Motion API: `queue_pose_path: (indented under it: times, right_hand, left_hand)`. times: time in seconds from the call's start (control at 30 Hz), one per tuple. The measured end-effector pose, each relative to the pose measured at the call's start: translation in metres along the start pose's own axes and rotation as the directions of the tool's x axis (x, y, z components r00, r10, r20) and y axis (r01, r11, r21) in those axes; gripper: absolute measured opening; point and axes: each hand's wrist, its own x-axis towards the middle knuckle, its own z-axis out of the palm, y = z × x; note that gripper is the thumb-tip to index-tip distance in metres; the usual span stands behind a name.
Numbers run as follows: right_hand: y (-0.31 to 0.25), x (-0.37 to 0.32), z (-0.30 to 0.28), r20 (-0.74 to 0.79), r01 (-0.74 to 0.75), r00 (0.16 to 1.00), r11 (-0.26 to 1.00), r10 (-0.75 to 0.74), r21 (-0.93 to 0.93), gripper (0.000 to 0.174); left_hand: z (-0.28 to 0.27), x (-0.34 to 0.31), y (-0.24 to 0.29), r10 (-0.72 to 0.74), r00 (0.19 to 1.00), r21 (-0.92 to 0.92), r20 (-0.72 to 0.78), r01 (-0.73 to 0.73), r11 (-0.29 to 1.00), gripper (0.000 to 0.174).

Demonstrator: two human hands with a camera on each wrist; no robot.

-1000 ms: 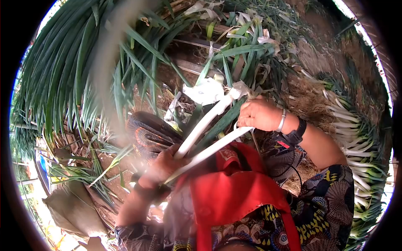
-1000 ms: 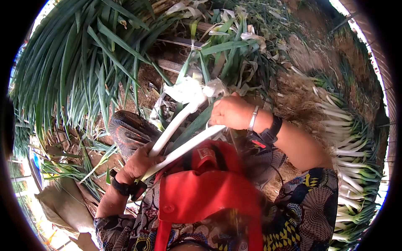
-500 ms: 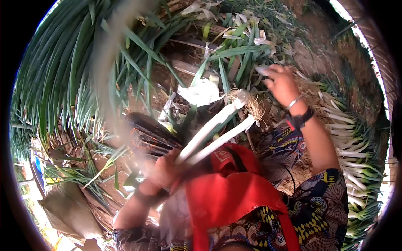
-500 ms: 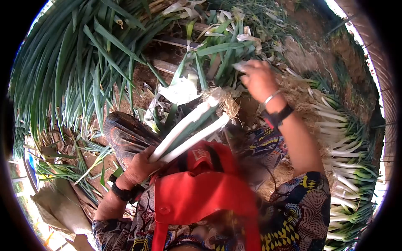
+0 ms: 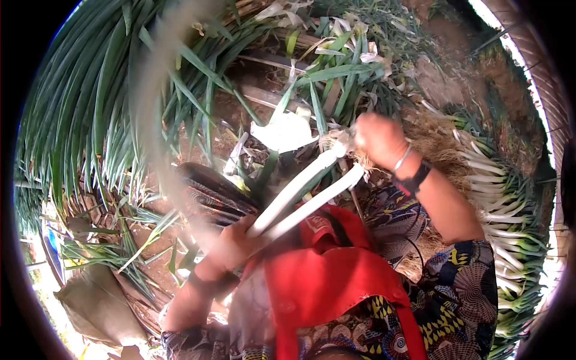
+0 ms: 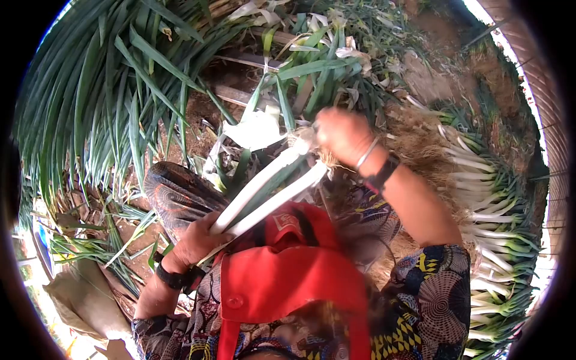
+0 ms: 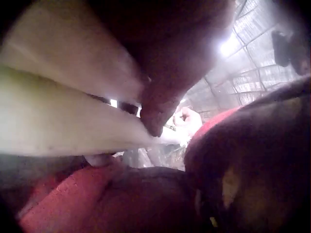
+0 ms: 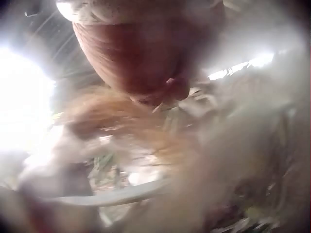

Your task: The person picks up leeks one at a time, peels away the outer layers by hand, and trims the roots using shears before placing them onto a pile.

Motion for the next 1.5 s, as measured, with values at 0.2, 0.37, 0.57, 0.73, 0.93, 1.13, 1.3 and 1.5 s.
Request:
queue_pose_path:
  times: [0.2, 0.37, 0.57, 0.73, 0.93, 1.13, 1.3, 1.5]
  right_hand:
    - [0.048, 0.003, -0.024, 0.440, -0.572, 0.787, 0.779, 0.432, 0.259, 0.035]
    - [-0.015, -0.010, -0.004, 0.721, -0.755, 0.617, 0.494, 0.315, 0.430, 0.039]
    - [-0.041, -0.015, -0.029, 0.422, -0.627, 0.777, 0.632, 0.467, 0.455, 0.021]
    - [-0.030, -0.016, -0.010, 0.419, -0.566, 0.797, 0.780, 0.435, 0.266, 0.029]
    - [-0.012, -0.006, 0.008, 0.239, -0.596, 0.801, 0.697, 0.549, 0.398, 0.015]
    - [0.114, 0.008, -0.010, -0.071, -0.796, 0.598, 0.602, 0.798, 0.062, 0.013]
    - [0.083, 0.021, -0.030, -0.108, -0.452, 0.892, 0.871, 0.439, -0.195, 0.028]
    - [-0.064, 0.007, -0.030, -0.120, 0.441, 0.876, 0.877, -0.467, -0.192, 0.093]
  left_hand:
    - [0.017, -0.009, 0.000, 0.133, 0.985, 0.287, -0.110, -0.097, 0.953, 0.038]
    - [0.018, -0.017, 0.005, 0.171, 0.981, 0.289, -0.089, -0.139, 0.947, 0.037]
    - [0.022, 0.048, 0.057, 0.526, 0.845, 0.329, -0.098, -0.471, 0.818, 0.045]
    - [0.036, 0.067, 0.100, 0.569, 0.822, 0.312, -0.003, -0.540, 0.782, 0.047]
    - [0.058, 0.075, 0.138, 0.640, 0.760, 0.270, 0.117, -0.644, 0.716, 0.049]
    - [0.080, 0.077, 0.174, 0.707, 0.663, 0.216, 0.244, -0.748, 0.627, 0.052]
    - [0.104, 0.074, 0.209, 0.755, 0.542, 0.135, 0.369, -0.835, 0.533, 0.055]
    - [0.147, 0.051, 0.276, 0.807, 0.200, -0.048, 0.556, -0.961, 0.272, 0.058]
